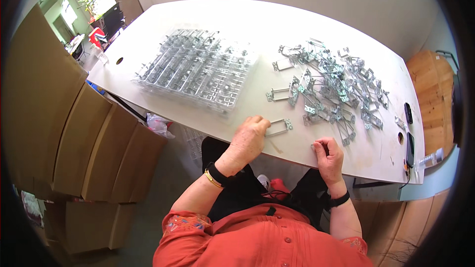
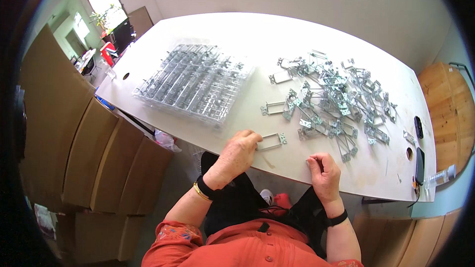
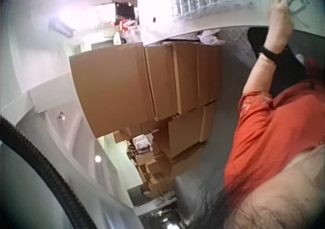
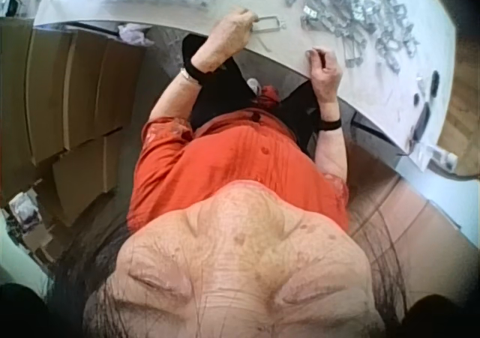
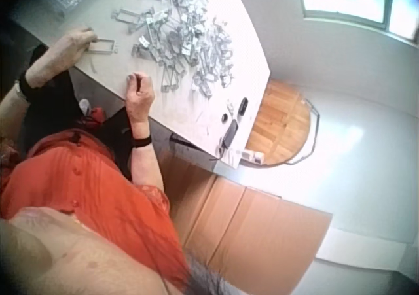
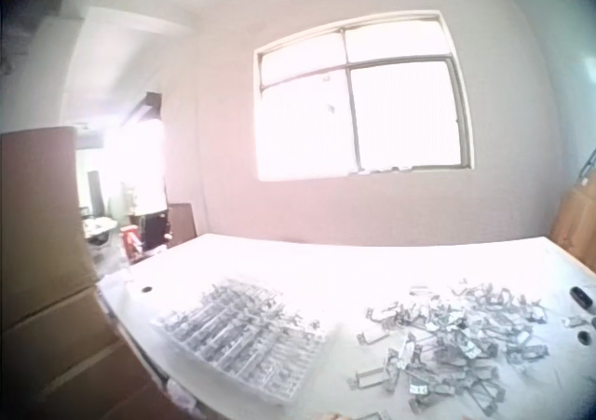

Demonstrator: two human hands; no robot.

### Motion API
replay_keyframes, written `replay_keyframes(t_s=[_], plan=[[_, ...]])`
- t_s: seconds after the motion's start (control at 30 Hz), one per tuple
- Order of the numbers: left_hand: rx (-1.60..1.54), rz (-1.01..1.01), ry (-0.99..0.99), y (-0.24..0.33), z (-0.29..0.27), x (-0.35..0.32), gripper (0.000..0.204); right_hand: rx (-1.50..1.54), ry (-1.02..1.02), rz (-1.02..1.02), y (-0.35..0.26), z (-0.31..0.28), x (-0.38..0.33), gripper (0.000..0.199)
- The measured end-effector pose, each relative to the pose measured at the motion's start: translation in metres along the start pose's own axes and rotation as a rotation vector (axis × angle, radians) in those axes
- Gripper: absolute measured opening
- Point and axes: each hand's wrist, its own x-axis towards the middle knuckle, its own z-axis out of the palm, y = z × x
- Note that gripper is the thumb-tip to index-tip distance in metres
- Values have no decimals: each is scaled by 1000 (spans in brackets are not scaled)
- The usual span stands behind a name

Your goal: The person assembles small metal brackets by hand at a white table. They pick up a metal frame and a small metal piece, fit them together, and place the assembled unit into a clear plastic organizer tray. The person repeats this process for multiple units throughout the clip.

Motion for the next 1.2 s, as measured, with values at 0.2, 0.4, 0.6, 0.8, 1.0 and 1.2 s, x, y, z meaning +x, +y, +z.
replay_keyframes(t_s=[0.2, 0.4, 0.6, 0.8, 1.0, 1.2], plan=[[-20, 61, -95, 3, -9, -4, 17, -19, -21, 12, 0, -1, 0, 9], [-197, 119, 6, 36, -62, -3, 11, 14, -45, 41, 6, -2, -1, 10], [-133, 70, 344, 19, -145, 20, 11, 10, -44, 74, 7, -2, 0, 11], [80, -199, 547, -49, -201, 42, 10, 24, -42, 70, 10, -1, 0, 13], [187, -253, 541, -76, -202, 56, 11, 27, -64, 37, 13, -3, -1, 10], [60, -358, 697, -82, -221, 50, 11, 16, -39, 35, 7, -1, 0, 11]])
